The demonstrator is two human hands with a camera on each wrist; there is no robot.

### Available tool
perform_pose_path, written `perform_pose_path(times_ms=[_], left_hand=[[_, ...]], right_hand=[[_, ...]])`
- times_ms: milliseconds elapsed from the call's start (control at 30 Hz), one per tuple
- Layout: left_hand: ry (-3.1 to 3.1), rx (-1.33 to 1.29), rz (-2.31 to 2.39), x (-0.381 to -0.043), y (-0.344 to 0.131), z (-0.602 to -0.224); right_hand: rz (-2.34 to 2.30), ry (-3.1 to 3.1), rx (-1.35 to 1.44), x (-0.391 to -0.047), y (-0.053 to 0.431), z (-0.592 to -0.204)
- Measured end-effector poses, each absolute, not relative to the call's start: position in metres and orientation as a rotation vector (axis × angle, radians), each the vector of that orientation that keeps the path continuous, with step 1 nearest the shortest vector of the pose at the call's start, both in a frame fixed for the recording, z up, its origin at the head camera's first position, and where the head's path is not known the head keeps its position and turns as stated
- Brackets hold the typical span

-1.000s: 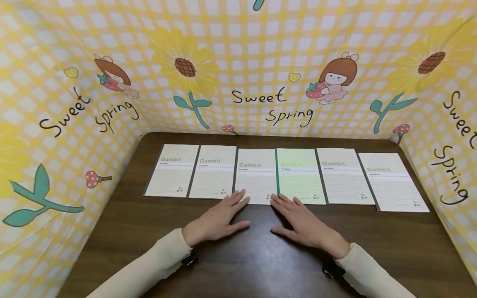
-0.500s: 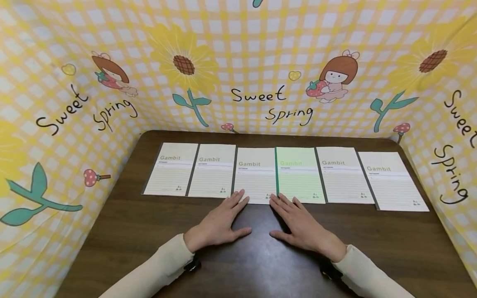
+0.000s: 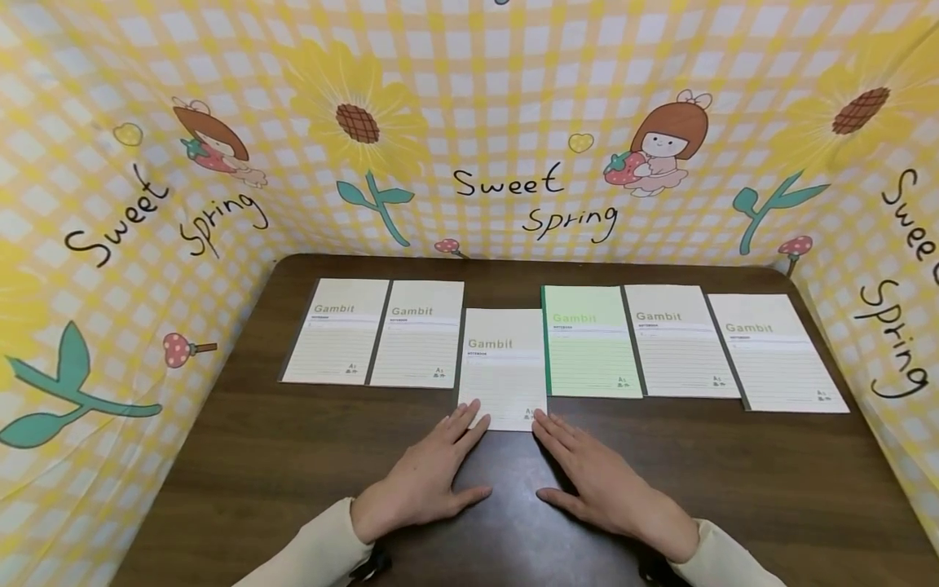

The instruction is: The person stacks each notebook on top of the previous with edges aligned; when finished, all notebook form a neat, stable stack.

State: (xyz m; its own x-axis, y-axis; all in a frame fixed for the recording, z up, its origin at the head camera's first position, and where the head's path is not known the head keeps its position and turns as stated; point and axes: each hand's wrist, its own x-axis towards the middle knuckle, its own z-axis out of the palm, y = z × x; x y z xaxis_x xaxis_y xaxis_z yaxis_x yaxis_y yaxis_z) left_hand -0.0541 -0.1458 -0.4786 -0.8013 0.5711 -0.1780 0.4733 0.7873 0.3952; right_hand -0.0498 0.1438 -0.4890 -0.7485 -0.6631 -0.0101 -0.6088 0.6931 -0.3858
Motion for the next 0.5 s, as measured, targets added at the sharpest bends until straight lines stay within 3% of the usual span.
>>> perform_pose_path(times_ms=[267, 500], left_hand=[[2.727, 0.630, 0.847, -0.0517, -0.1490, -0.4840], [2.747, 0.216, 1.391, -0.0555, -0.1496, -0.4866]], right_hand=[[-0.749, 2.747, -0.992, -0.0445, 0.1439, -0.4949], [-1.321, 2.502, -0.599, -0.0479, 0.1429, -0.4942]])
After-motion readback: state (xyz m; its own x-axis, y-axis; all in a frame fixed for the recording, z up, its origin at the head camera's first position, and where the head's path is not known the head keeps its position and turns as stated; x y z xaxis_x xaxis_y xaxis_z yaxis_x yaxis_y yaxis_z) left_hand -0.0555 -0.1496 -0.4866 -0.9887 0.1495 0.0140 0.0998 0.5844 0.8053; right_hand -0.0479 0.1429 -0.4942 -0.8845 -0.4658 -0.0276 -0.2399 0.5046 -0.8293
